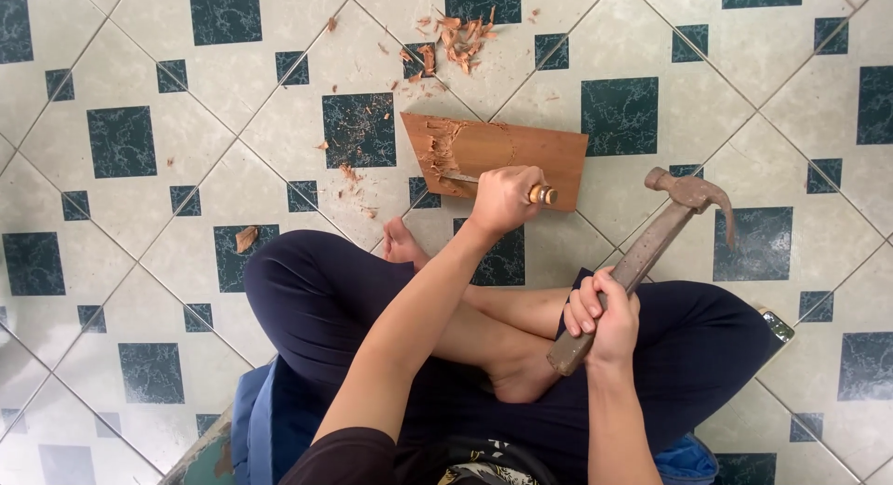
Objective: Carving a wooden block using a hammer and chisel while sitting on the floor.
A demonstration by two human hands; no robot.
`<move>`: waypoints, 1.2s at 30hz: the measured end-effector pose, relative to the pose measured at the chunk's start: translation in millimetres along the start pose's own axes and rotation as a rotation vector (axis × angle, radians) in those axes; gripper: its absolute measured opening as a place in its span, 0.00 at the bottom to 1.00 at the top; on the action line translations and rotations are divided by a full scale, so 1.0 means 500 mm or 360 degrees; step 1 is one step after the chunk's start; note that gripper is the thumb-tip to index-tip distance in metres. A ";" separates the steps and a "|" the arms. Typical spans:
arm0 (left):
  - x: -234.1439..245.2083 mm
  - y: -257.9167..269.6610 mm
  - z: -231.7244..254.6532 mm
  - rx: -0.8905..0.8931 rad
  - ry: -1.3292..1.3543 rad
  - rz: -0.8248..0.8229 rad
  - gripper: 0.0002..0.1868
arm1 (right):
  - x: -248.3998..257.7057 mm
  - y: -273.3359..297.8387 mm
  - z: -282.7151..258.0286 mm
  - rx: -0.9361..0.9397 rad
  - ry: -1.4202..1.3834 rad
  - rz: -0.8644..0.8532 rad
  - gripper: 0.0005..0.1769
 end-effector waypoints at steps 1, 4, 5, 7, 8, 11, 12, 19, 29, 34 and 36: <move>0.012 -0.009 0.011 0.0001 -0.0004 0.0006 0.11 | -0.004 -0.001 0.004 -0.0001 0.0002 -0.0007 0.12; 0.034 -0.017 0.036 0.0059 0.0060 0.0006 0.09 | -0.007 0.003 0.017 0.0007 0.0007 0.0009 0.12; 0.034 -0.014 0.040 0.0017 0.0079 -0.0017 0.09 | -0.006 0.006 0.022 -0.0007 -0.0003 0.0012 0.12; 0.031 -0.014 0.034 -0.0023 0.0093 -0.0034 0.09 | -0.013 0.010 0.026 -0.0023 -0.0011 0.0009 0.12; 0.029 -0.011 0.026 -0.0031 0.0077 -0.0040 0.10 | -0.018 0.015 0.024 0.0010 -0.0006 0.0007 0.12; 0.025 -0.009 0.015 -0.0039 0.0068 -0.0059 0.10 | -0.020 0.021 0.021 0.0033 -0.0006 0.0001 0.11; 0.024 -0.009 0.013 -0.0039 0.0072 -0.0073 0.10 | -0.020 0.021 0.020 0.0018 -0.0011 -0.0005 0.11; 0.041 -0.023 0.038 -0.0068 0.0115 -0.0166 0.09 | -0.031 0.069 -0.023 -0.0073 0.0042 -0.0087 0.12; 0.059 -0.044 0.071 -0.0030 0.0183 -0.0013 0.08 | -0.064 0.150 -0.001 -0.0225 -0.0432 -0.0061 0.07; 0.062 -0.030 0.041 -0.0099 0.0069 -0.0132 0.08 | -0.077 0.151 0.022 -0.0555 -0.0059 -0.0070 0.06; 0.071 -0.048 0.058 0.0012 0.0155 -0.0030 0.07 | -0.100 0.151 -0.006 -0.0203 -0.0202 0.0040 0.12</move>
Point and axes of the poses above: each hand's wrist, its own y-axis away from the middle knuckle, its own x-axis out of the back of the hand, z = x × y, the point moved 3 cm from there along -y, towards the middle knuckle, and after that the axes turned 15 degrees about z, right-handed, at the moved point
